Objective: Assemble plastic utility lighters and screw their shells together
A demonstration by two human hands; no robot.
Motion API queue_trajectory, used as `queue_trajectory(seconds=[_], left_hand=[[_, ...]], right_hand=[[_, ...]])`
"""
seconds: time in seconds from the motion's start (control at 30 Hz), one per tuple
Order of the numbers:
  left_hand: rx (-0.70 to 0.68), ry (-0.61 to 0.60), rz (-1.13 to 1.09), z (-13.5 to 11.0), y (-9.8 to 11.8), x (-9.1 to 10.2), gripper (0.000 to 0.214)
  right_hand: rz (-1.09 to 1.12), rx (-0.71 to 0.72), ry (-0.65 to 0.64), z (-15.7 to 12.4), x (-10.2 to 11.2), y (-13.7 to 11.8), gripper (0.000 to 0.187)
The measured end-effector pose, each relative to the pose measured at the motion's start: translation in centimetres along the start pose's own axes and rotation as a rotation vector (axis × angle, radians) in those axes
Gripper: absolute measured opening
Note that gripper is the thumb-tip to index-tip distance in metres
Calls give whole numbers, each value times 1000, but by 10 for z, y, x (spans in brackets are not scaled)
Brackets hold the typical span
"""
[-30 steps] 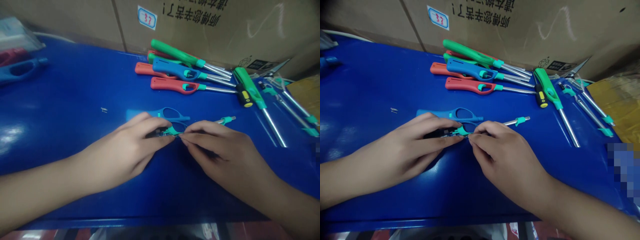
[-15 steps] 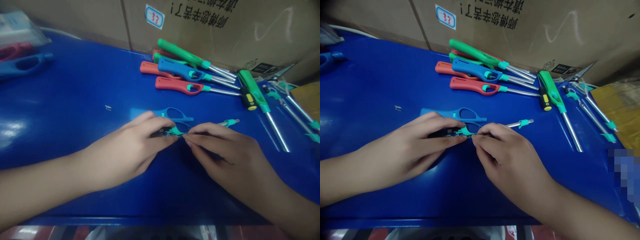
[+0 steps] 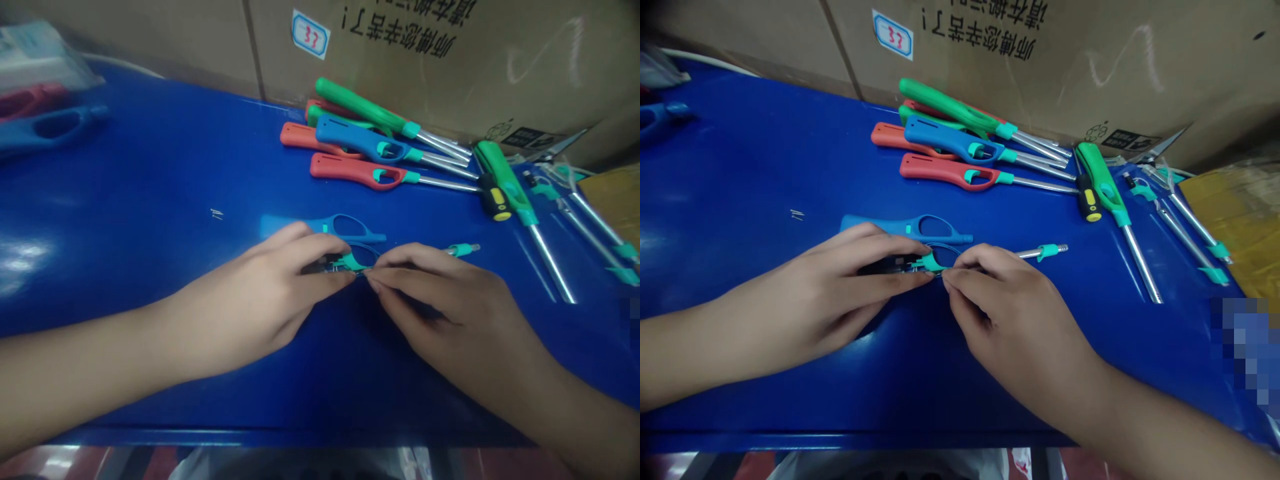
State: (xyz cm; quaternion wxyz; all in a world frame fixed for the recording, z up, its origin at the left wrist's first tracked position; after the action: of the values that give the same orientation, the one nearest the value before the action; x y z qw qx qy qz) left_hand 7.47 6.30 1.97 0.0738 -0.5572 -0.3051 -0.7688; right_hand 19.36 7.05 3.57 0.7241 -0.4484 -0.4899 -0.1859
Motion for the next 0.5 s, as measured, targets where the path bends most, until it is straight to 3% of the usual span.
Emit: queue_trajectory(seconds=[0.17,0.33,0.5], left_hand=[[-6,-8,-3,1,1,1,43],[-30,-6,7,2,-1,0,42],[-22,27,-20,3,-1,4,37]], right_hand=[[59,-3,9,1,5,2,19],[-14,55,155,7,26,12,19],[-81,25,118,18,22,36,19]])
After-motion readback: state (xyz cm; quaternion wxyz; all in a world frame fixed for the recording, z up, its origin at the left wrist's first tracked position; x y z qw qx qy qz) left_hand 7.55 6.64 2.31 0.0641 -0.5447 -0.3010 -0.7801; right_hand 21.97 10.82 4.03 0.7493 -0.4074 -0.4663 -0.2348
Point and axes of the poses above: each hand's wrist, its own z-axis towards the middle knuckle, its own x-axis out of the back of the hand, y = z × x, the point moved 10 cm from there along z, towards the middle knuckle, and after that the axes turned 5 degrees about -y, right-handed, at the moved point
